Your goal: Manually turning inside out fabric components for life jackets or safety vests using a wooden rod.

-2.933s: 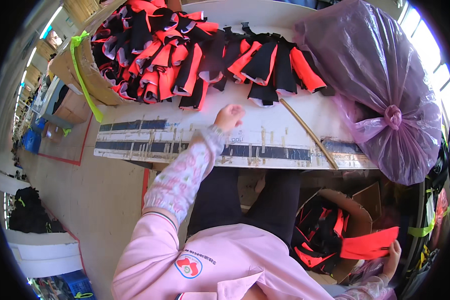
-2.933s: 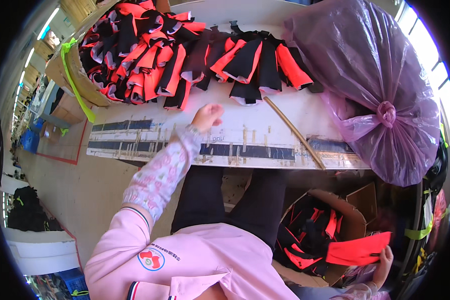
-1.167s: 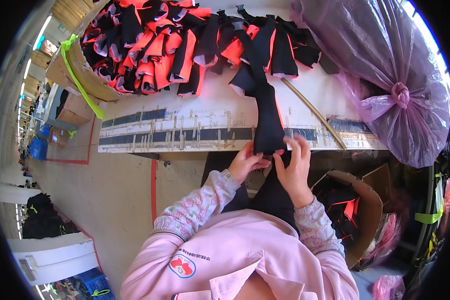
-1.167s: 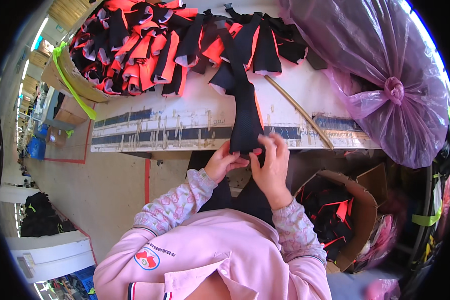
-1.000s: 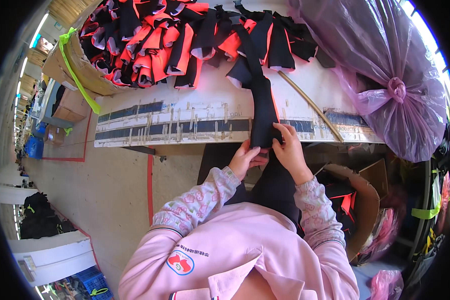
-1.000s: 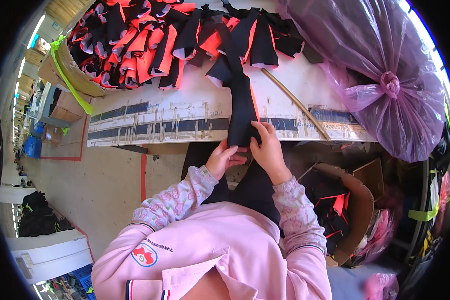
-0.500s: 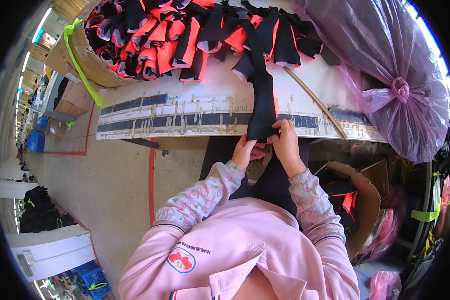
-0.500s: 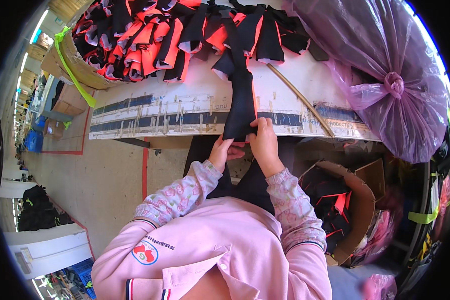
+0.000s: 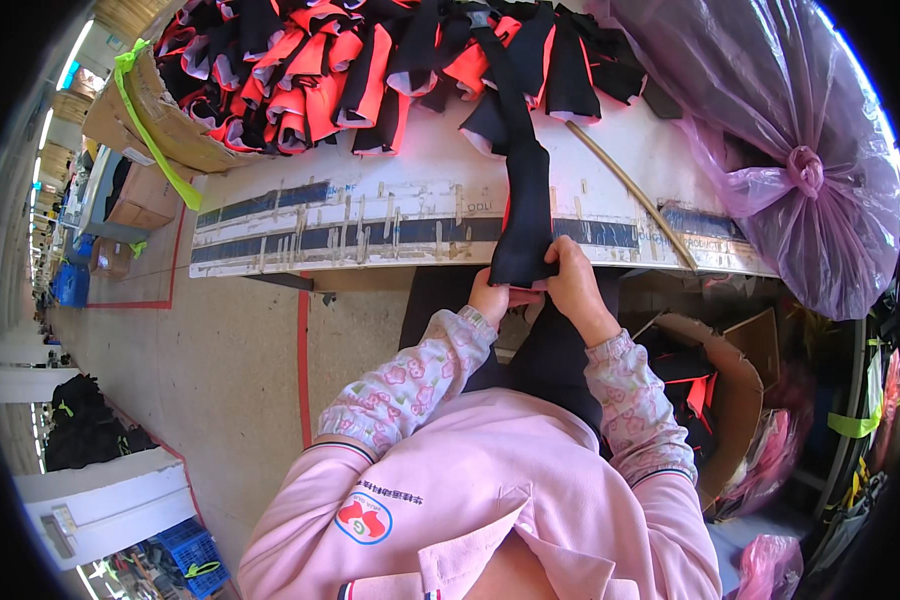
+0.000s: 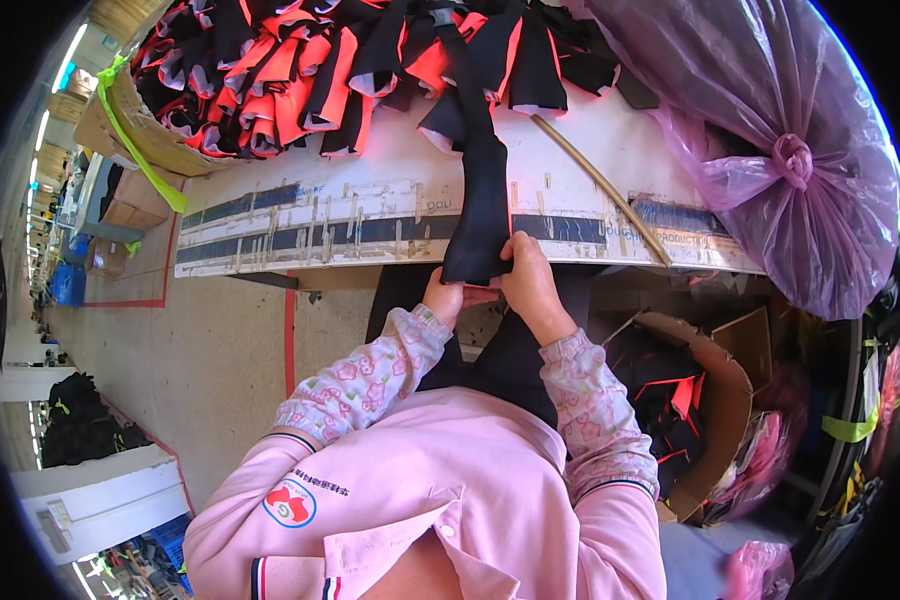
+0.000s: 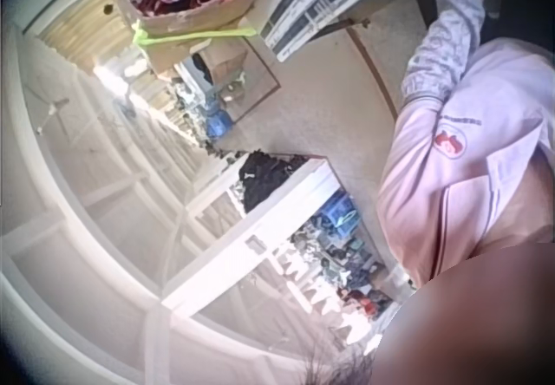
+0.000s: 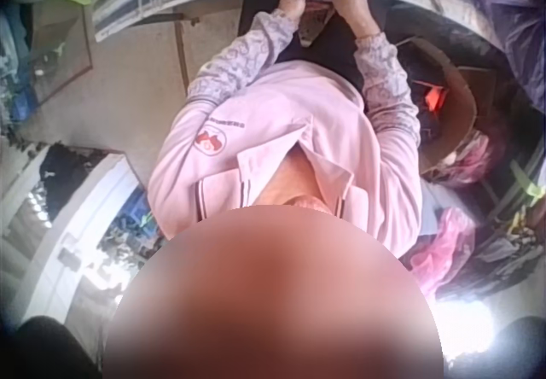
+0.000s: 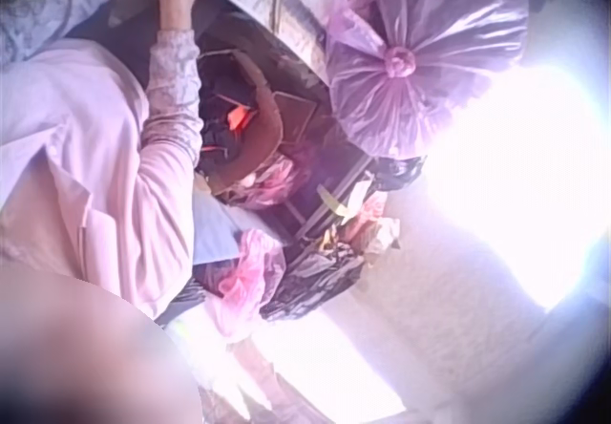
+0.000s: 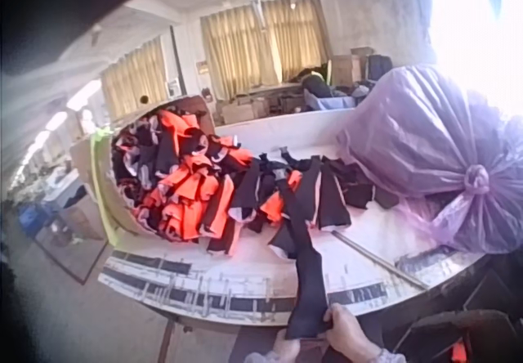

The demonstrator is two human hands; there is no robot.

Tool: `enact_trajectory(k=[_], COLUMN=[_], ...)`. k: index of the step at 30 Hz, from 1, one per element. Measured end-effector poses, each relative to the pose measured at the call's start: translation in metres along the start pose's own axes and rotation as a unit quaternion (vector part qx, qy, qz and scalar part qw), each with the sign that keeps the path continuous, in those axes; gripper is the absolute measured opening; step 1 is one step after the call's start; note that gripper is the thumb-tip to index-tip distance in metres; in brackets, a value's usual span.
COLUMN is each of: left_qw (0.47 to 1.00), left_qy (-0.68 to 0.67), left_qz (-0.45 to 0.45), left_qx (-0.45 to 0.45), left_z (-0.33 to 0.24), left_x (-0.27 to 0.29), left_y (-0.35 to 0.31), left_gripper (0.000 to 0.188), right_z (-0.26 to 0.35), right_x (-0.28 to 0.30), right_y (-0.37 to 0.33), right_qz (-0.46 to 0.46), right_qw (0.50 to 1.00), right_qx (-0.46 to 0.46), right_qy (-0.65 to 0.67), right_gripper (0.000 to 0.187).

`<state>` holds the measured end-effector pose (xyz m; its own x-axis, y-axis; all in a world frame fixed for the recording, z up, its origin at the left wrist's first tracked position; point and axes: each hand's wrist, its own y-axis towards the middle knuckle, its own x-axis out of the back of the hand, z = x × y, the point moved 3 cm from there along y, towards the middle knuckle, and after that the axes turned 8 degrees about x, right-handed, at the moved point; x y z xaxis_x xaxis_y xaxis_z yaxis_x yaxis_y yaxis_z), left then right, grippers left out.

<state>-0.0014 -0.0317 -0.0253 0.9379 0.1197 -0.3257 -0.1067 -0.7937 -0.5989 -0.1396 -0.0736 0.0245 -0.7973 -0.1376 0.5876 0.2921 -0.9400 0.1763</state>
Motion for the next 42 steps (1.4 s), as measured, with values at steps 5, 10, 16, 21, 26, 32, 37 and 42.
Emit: enact_trajectory(k=[5, 10, 16, 21, 26, 32, 37, 42], left_qw=[0.999, 1.000, 0.999, 0.999, 0.997, 0.995, 0.996, 0.993], left_qy=[-0.029, -0.010, -0.022, -0.036, -0.068, -0.067, -0.068, -0.099], left_qz=[0.000, 0.003, 0.010, 0.003, -0.001, -0.023, -0.039, 0.056], left_qx=[0.013, -0.005, -0.027, -0.007, -0.031, -0.073, -0.036, -0.017], left_z=[-0.003, 0.001, 0.000, 0.004, 0.003, 0.006, 0.014, 0.018], left_x=[-0.005, -0.006, -0.007, -0.009, -0.018, -0.024, -0.020, -0.016], left_y=[-0.003, 0.001, -0.001, 0.002, 0.004, 0.005, 0.010, 0.014], left_gripper=[0.032, 0.028, 0.026, 0.032, 0.026, 0.021, 0.018, 0.029], right_z=[0.012, 0.016, 0.013, 0.029, 0.052, 0.071, 0.007, 0.001], right_x=[0.002, 0.000, 0.004, 0.022, 0.051, 0.008, -0.018, -0.017], right_y=[-0.001, 0.000, -0.002, 0.004, 0.023, 0.055, 0.048, 0.048], right_qz=[-0.009, -0.002, 0.010, 0.085, 0.145, -0.042, 0.053, 0.054], right_qw=[1.000, 0.999, 0.999, 0.990, 0.983, 0.952, 0.945, 0.945], right_qx=[0.002, -0.005, -0.010, -0.056, 0.075, 0.231, 0.192, 0.204], right_qy=[-0.027, -0.040, -0.046, -0.096, -0.083, -0.195, -0.259, -0.250], right_gripper=[0.031, 0.032, 0.031, 0.028, 0.039, 0.064, 0.071, 0.070])
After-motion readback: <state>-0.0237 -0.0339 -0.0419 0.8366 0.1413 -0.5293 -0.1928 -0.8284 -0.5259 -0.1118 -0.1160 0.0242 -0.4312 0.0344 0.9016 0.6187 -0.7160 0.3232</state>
